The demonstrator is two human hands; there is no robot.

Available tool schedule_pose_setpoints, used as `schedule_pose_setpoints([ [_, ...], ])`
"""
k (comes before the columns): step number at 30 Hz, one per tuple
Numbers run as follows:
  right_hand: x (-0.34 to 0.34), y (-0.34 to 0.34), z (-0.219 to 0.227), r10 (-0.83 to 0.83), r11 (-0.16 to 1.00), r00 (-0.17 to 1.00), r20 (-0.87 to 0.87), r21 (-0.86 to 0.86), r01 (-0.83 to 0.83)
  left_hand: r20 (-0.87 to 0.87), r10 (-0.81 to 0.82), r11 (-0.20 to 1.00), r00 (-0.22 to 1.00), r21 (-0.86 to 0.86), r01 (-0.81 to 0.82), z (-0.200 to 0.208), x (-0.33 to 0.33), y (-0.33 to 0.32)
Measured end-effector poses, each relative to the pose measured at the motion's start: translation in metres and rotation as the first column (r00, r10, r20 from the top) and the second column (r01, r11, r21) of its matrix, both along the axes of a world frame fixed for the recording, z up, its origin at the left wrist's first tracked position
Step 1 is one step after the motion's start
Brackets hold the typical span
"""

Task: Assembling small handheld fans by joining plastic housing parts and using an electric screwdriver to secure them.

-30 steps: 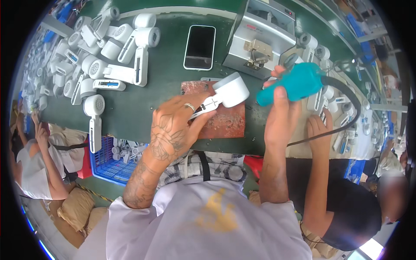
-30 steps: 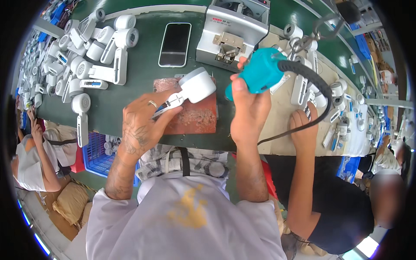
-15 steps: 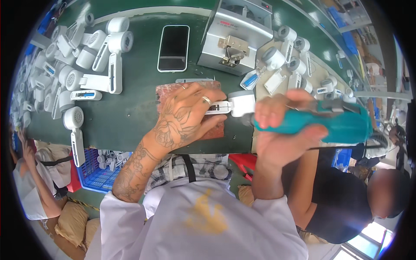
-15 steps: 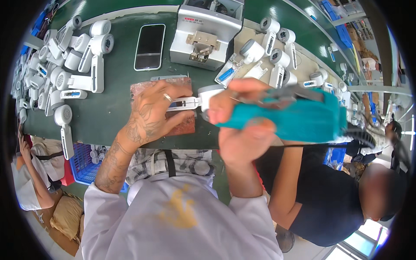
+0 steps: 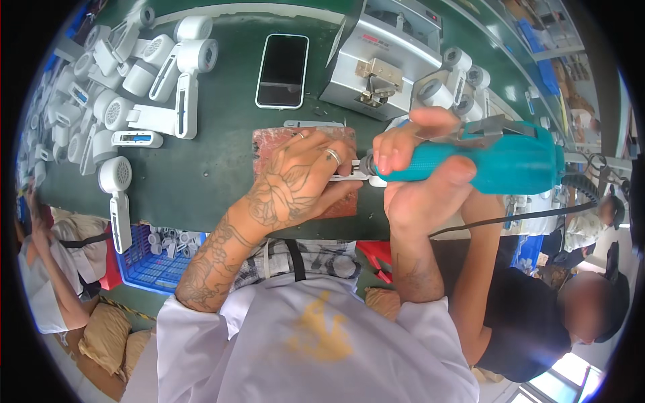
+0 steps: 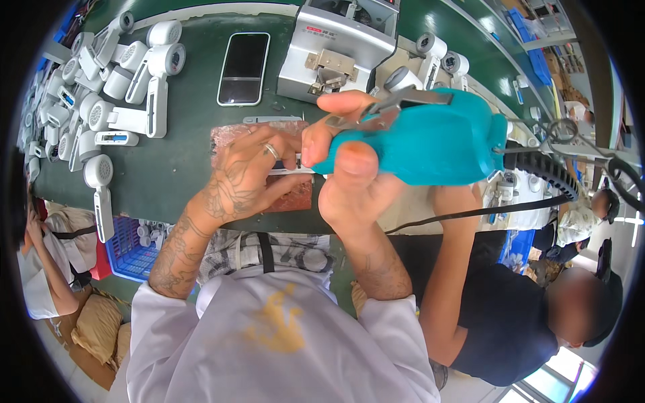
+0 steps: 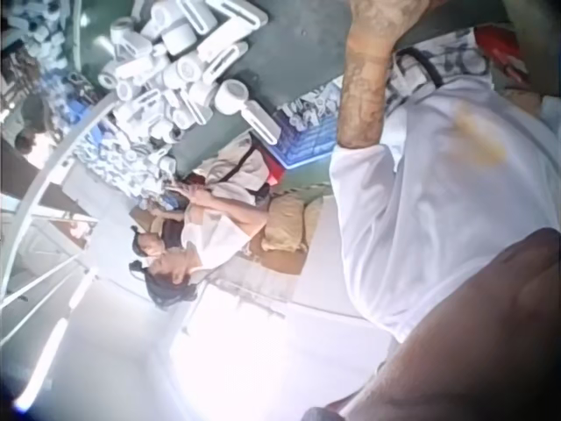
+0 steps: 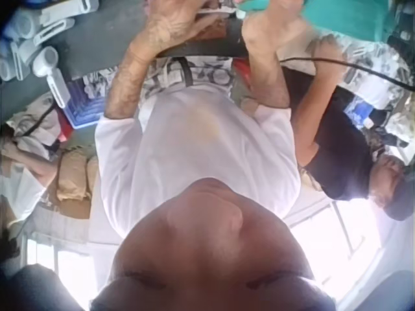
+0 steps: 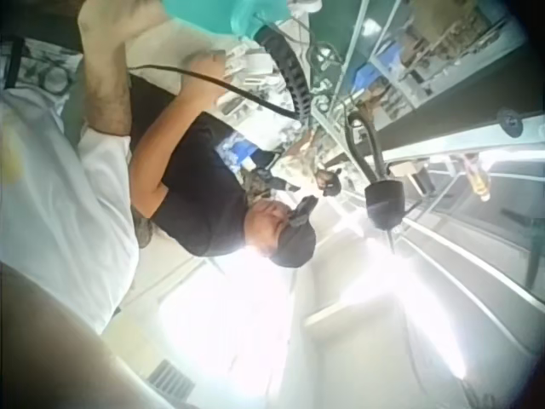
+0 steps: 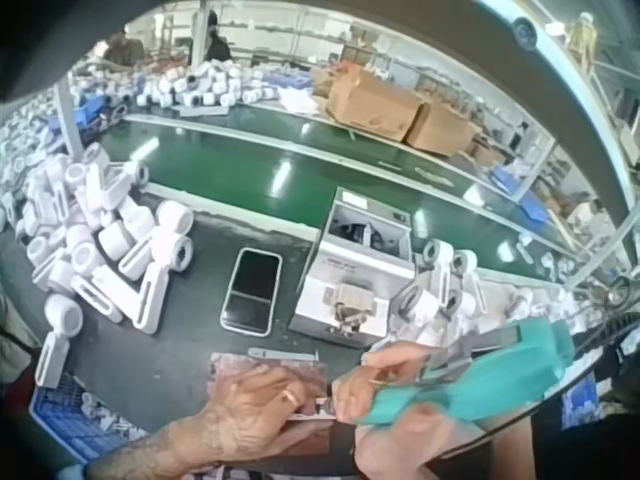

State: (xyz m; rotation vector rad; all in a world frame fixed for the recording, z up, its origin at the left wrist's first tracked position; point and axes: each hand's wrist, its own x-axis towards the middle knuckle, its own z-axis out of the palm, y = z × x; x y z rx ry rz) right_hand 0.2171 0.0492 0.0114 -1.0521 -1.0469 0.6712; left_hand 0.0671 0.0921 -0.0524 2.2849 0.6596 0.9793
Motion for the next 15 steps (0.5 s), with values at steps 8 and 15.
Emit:
schedule_pose_setpoints([
  [8,0.0005,0.0012,-0.0005,0.075,0.997,0.997,0.004,-0.007,-0.075,0.008,-0.031,0.999,0.999,-0.008,0.031,0.0015,-0.0021,0.0009],
  [15,0.0018,0.0018,-0.0007,0.085,0.996,0.996,-0.015,-0.007,-0.085,-0.004,0.009,0.999,1.000,0.041,-0.009,0.0034,0.0023,-0.0010],
])
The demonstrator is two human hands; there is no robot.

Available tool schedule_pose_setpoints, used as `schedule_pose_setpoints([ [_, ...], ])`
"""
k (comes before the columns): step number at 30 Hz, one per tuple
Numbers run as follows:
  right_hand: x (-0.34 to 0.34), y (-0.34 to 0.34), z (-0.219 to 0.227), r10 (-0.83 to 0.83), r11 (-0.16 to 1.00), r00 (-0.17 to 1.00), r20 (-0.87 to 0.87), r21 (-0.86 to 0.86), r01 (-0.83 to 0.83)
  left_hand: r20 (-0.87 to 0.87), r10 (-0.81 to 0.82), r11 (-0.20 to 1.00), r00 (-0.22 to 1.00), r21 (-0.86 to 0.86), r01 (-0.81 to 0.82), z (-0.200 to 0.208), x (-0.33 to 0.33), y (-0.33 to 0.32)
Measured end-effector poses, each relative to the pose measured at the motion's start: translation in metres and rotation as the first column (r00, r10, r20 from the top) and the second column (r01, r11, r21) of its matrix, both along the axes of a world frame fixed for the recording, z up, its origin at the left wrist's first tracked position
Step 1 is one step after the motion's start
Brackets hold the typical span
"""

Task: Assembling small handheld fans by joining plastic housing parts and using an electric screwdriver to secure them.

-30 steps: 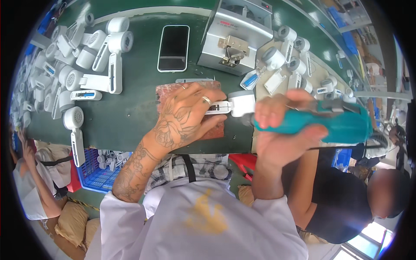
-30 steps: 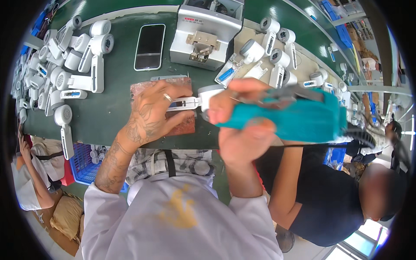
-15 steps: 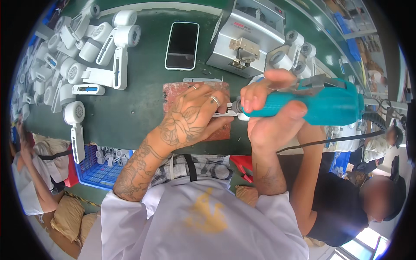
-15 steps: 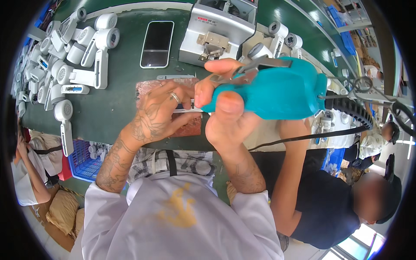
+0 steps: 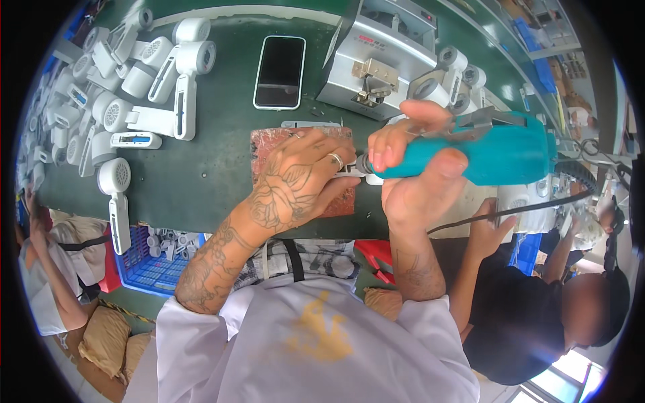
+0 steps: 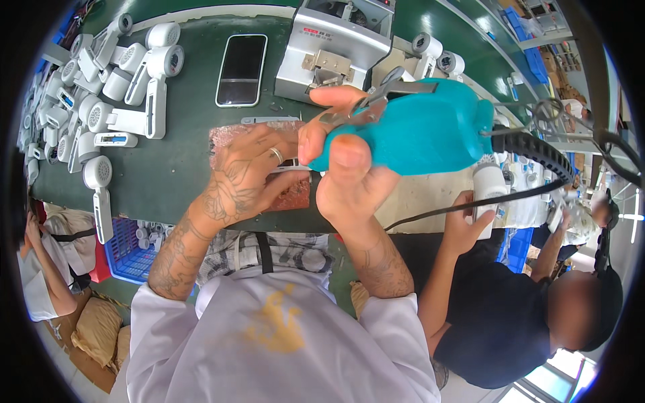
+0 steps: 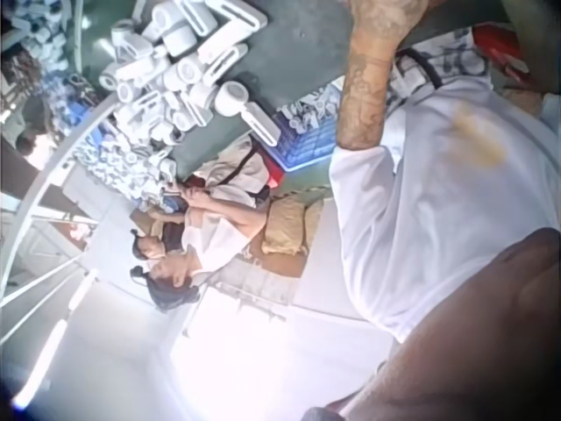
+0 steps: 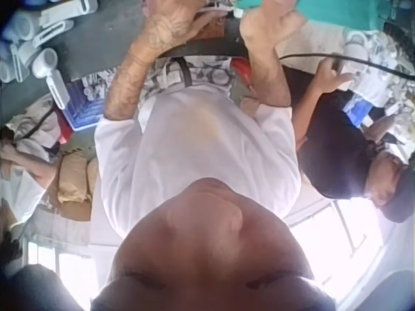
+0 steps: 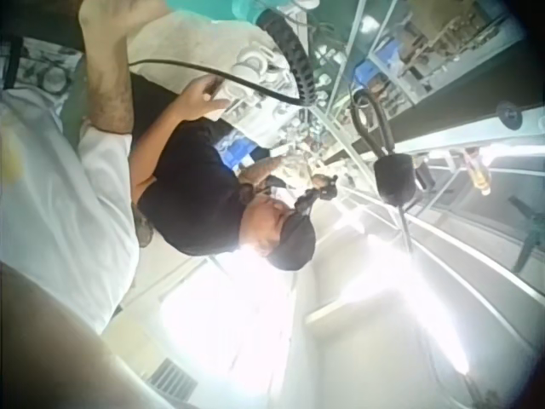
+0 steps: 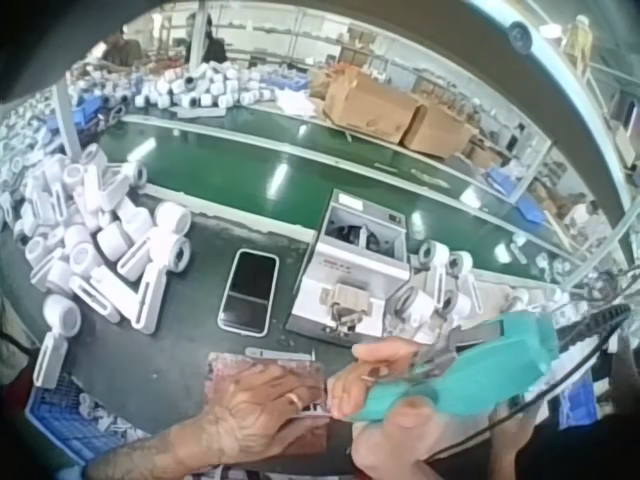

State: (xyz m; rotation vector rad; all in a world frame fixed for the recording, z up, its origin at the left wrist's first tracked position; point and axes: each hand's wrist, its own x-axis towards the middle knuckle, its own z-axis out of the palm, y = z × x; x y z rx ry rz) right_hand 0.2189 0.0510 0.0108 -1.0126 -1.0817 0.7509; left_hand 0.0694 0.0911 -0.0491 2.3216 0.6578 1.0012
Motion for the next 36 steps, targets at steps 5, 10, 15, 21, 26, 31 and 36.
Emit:
schedule_pose_setpoints([
  [5,0.004,0.004,-0.013,0.045,0.984,0.994,-0.103,0.178,-0.026,-0.030,-0.011,0.996,0.999,-0.088,0.008,0.006,-0.001,0.002],
  [10,0.015,0.031,0.010,-0.027,0.977,0.998,-0.051,0.212,0.037,-0.133,0.008,0.998,0.991,-0.064,-0.017,0.008,-0.008,0.022],
  [15,0.029,0.077,0.013,-0.190,0.963,0.962,0.198,0.227,0.144,-0.214,0.032,0.999,0.976,-0.015,-0.037,0.015,-0.014,0.020],
  [21,0.033,0.093,-0.009,-0.124,0.961,0.977,0.171,0.266,0.075,-0.158,0.020,0.998,0.987,-0.060,-0.030,0.010,-0.013,0.018],
  [26,0.025,0.085,0.002,-0.130,0.987,0.978,0.166,0.117,0.111,-0.152,0.035,0.999,0.988,-0.032,-0.040,0.006,-0.014,0.020],
  [31,0.017,0.044,0.007,-0.052,0.999,0.999,0.011,0.012,0.052,-0.163,0.028,0.998,0.986,-0.049,-0.037,0.008,-0.012,0.020],
  [36,0.011,0.033,0.006,0.003,0.998,0.999,0.044,0.056,-0.005,-0.161,0.031,0.999,0.987,-0.018,-0.035,0.004,-0.013,0.021],
])
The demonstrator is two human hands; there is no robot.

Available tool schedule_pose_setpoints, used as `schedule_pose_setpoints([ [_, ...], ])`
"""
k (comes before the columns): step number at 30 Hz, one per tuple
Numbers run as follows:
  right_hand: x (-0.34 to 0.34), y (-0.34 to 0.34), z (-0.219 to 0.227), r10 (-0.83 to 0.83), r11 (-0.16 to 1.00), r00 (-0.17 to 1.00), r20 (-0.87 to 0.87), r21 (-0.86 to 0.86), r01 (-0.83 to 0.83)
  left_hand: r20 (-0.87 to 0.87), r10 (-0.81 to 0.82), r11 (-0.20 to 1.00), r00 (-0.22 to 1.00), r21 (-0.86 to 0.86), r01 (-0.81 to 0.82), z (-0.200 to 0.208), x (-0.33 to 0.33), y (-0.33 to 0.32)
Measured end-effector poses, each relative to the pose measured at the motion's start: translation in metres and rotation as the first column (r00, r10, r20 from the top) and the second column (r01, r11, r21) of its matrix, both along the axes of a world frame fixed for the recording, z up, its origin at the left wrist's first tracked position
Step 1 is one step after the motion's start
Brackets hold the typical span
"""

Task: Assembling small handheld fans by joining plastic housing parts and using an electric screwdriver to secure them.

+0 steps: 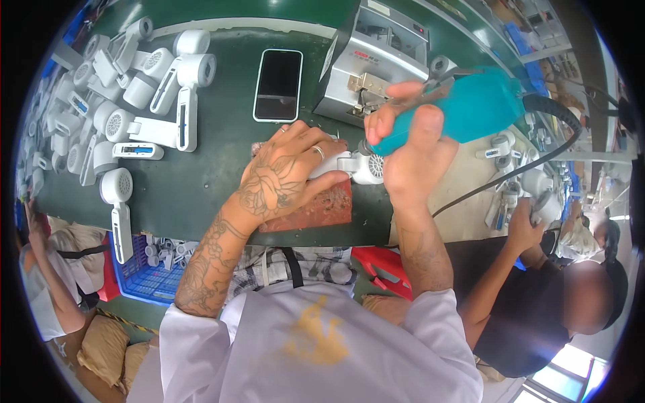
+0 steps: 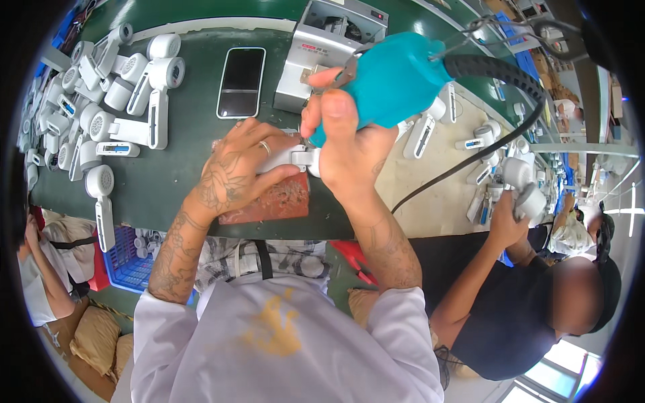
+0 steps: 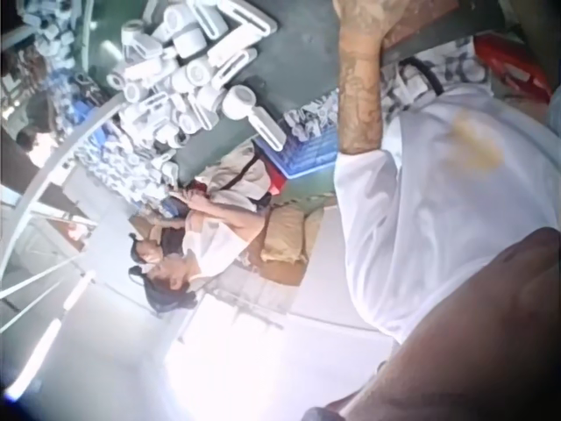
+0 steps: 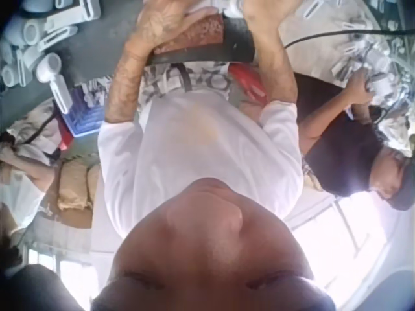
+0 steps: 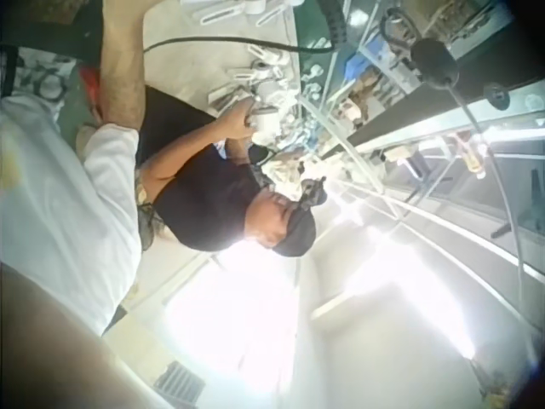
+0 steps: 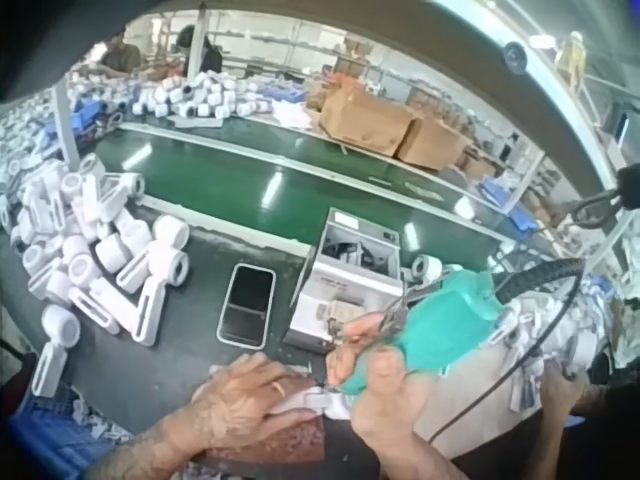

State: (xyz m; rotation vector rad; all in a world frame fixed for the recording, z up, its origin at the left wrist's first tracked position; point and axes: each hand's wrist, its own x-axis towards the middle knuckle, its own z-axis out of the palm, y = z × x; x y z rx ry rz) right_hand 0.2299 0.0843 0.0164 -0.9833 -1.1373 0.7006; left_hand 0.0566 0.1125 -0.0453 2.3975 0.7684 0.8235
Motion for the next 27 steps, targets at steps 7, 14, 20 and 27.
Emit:
schedule_pose_setpoints([
  [7,0.001,0.003,-0.024,0.048,0.999,0.999,-0.003,0.014,-0.048,-0.021,0.022,1.000,1.000,0.016,-0.022,0.001,0.002,-0.004],
  [14,-0.004,0.006,-0.026,0.023,0.999,0.999,-0.031,-0.030,-0.024,-0.072,-0.001,0.998,0.997,0.055,0.005,0.006,0.000,-0.001],
  [20,0.002,0.012,-0.009,0.014,1.000,0.998,0.055,-0.022,-0.013,-0.032,0.011,0.999,0.999,0.035,-0.009,0.003,0.001,-0.001],
  [27,0.019,0.058,-0.002,-0.264,0.953,0.922,0.284,0.226,0.204,-0.005,-0.014,1.000,1.000,-0.001,0.014,0.004,-0.002,-0.001],
])
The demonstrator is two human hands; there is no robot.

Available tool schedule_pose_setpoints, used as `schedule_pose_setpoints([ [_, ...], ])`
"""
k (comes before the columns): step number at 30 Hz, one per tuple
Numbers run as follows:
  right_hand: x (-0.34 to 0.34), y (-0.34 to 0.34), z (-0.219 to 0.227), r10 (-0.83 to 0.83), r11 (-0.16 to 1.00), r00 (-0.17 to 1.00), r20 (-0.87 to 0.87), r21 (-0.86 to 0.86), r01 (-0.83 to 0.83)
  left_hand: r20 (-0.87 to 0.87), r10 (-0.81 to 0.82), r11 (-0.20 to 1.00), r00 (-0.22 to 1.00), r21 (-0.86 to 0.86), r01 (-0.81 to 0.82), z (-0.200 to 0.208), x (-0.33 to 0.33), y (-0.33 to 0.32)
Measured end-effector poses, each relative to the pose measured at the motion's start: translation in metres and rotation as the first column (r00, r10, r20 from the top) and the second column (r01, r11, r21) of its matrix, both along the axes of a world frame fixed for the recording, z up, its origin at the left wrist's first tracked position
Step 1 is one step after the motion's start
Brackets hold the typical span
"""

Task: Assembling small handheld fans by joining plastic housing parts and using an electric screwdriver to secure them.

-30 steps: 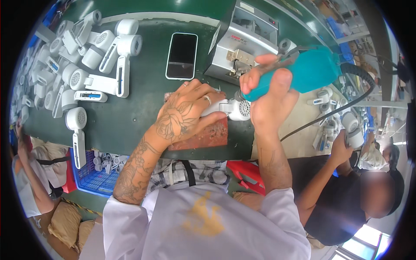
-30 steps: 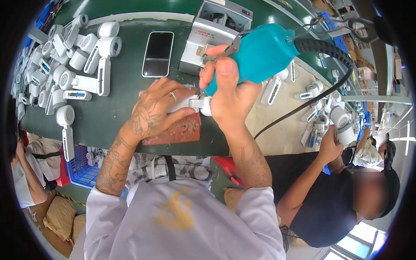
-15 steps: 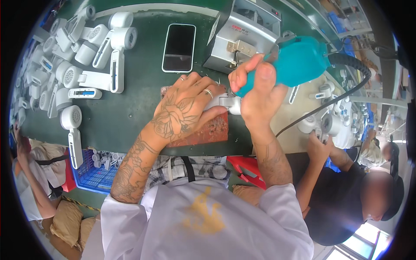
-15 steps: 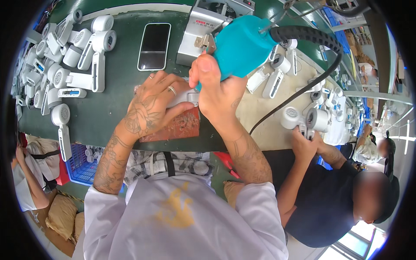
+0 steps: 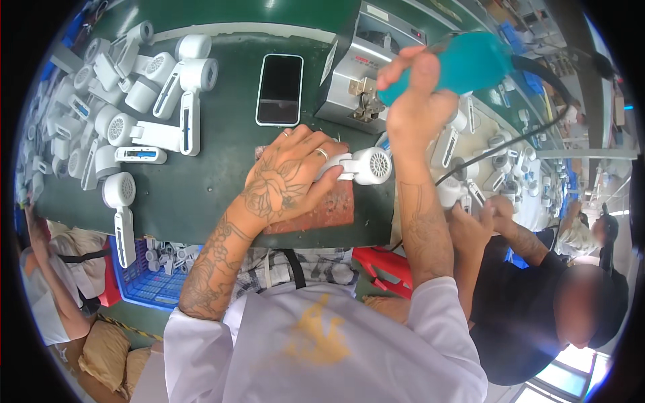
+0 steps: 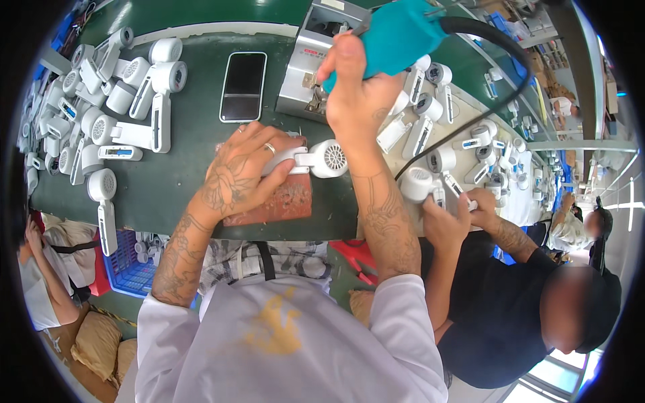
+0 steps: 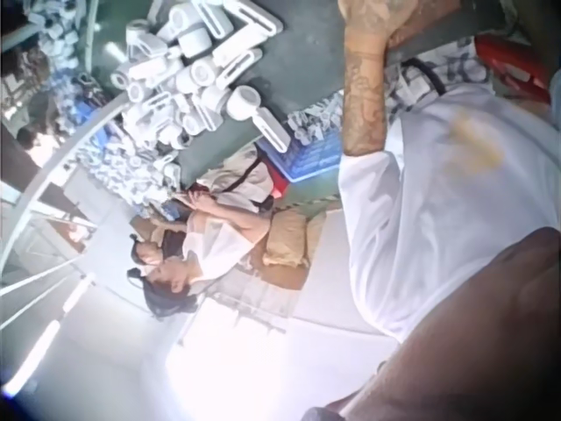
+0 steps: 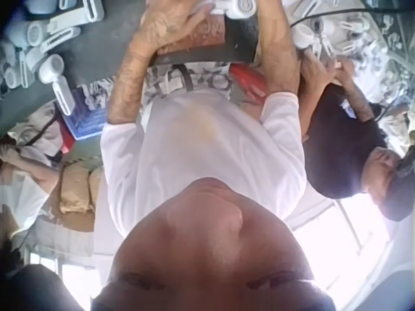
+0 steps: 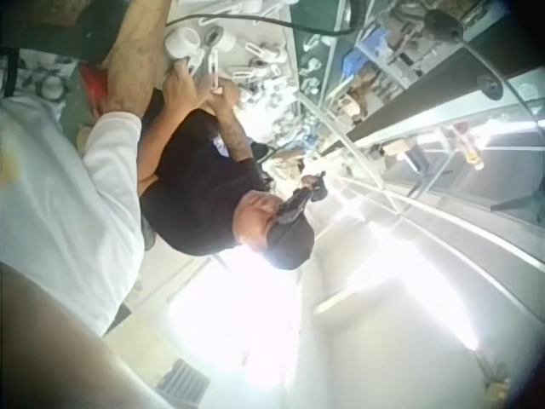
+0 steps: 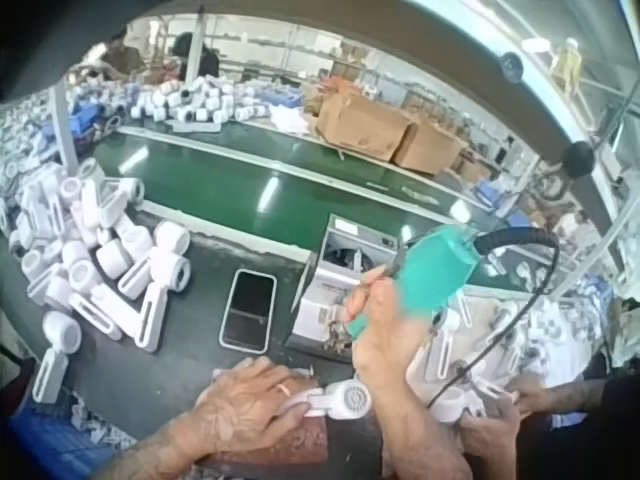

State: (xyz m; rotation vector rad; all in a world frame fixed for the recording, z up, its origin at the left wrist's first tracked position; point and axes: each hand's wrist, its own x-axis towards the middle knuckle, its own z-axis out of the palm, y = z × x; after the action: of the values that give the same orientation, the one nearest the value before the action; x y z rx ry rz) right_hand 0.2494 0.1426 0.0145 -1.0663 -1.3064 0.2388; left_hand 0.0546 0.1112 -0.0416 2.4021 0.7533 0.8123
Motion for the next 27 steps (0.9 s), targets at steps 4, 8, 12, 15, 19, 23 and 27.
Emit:
schedule_pose_setpoints([
  [4,-0.001,0.000,-0.007,0.073,0.995,0.991,-0.111,-0.053,-0.080,-0.010,-0.022,0.999,1.000,-0.028,0.022,0.004,0.002,0.000],
  [8,-0.014,-0.015,0.005,0.085,0.971,0.982,-0.168,-0.205,-0.119,-0.021,-0.006,1.000,1.000,-0.018,0.005,0.000,-0.002,0.001],
  [12,-0.018,-0.064,0.008,0.131,0.966,0.914,-0.383,-0.157,-0.204,0.012,0.014,1.000,1.000,0.015,-0.014,0.002,0.002,-0.002],
  [15,-0.019,-0.079,0.002,0.160,0.950,0.934,-0.321,-0.209,-0.234,0.009,-0.003,1.000,1.000,0.014,0.003,-0.002,0.002,0.001],
  [19,-0.020,-0.081,-0.012,0.269,0.940,0.859,-0.436,-0.077,-0.334,-0.001,-0.009,0.999,1.000,0.033,0.009,-0.001,0.000,0.000],
  [23,-0.021,-0.084,-0.013,0.185,0.938,0.927,-0.326,-0.221,-0.265,0.001,-0.003,1.000,1.000,0.008,0.003,0.001,0.002,-0.002],
  [27,-0.019,-0.082,-0.025,0.213,0.940,0.912,-0.351,-0.181,-0.289,-0.027,0.000,1.000,1.000,0.028,0.000,-0.001,0.006,0.000],
])
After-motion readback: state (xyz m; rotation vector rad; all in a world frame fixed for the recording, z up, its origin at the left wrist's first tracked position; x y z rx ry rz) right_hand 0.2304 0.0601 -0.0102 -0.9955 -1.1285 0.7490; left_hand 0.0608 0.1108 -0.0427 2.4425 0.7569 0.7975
